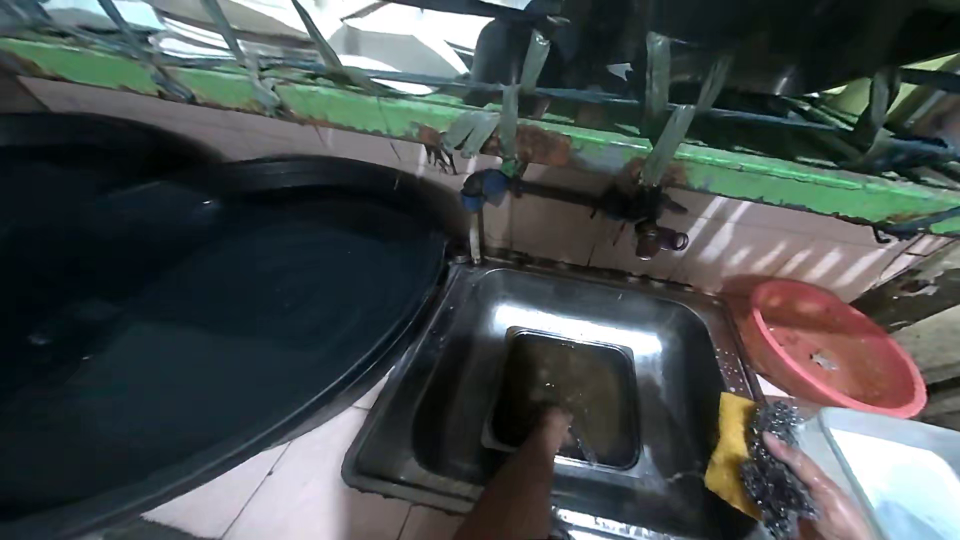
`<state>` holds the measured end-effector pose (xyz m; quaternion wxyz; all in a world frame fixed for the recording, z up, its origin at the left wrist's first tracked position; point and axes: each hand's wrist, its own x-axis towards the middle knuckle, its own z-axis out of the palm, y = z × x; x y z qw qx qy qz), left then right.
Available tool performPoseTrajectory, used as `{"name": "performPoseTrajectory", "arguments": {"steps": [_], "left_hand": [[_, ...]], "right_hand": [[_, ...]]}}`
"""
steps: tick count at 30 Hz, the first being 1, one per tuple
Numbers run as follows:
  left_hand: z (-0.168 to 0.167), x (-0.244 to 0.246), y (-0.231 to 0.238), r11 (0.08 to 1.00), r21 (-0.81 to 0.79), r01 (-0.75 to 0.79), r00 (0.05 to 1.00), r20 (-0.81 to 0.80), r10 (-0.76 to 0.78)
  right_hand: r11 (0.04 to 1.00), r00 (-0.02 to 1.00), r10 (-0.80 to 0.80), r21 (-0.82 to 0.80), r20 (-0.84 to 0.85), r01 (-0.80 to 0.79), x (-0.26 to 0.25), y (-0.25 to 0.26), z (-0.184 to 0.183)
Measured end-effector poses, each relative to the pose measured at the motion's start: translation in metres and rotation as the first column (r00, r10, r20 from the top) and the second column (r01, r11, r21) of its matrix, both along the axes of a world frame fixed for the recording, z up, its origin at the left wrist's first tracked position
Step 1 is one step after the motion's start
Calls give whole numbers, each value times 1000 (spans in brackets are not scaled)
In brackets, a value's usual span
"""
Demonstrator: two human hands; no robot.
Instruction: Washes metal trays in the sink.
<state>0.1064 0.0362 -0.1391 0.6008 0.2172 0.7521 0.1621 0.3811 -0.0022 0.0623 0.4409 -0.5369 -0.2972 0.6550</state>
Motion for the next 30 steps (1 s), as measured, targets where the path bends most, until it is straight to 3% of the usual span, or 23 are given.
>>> {"name": "performPoseTrajectory", "arguments": {"steps": [3,5,7,9,11,13,16,21,24,27,30], "left_hand": [[3,3,5,982,-17,-188,974,126,188],[4,2,3,913,-48,-405,878,260,403],[0,1,3,871,-98,-482,827,277,489],[-2,2,6,940,-13,-341,926,169,339],[-4,2,14,998,63,5,995,-103,1],[3,1,20,969,11,246,936,-262,-234],[8,10,23,905,-83,417,845,-332,-420],[12,2,39,941,-63,331,885,-325,-333],[18,-29,42,899,-90,429,800,-424,-424],[6,-44,48,931,-93,352,810,-468,-353],[12,-41,51,885,-34,463,770,-479,-421]], "right_hand": [[999,997,22,-43,-71,-25,-2,6,-11],[996,997,29,-87,-76,-36,-5,9,-20],[991,995,49,-119,-85,-59,-10,12,-27],[986,995,72,-142,-76,-82,-16,14,-28],[982,991,121,-139,-58,-128,-16,16,-31],[975,984,171,-134,-50,-176,-15,18,-34],[968,978,206,-144,-26,-207,-16,22,-35],[972,984,178,-164,30,-171,-13,26,-37],[974,984,178,-149,21,-173,-1,30,-43],[979,989,145,-146,-13,-145,3,31,-48],[975,988,153,-160,-24,-155,1,34,-56]]}}
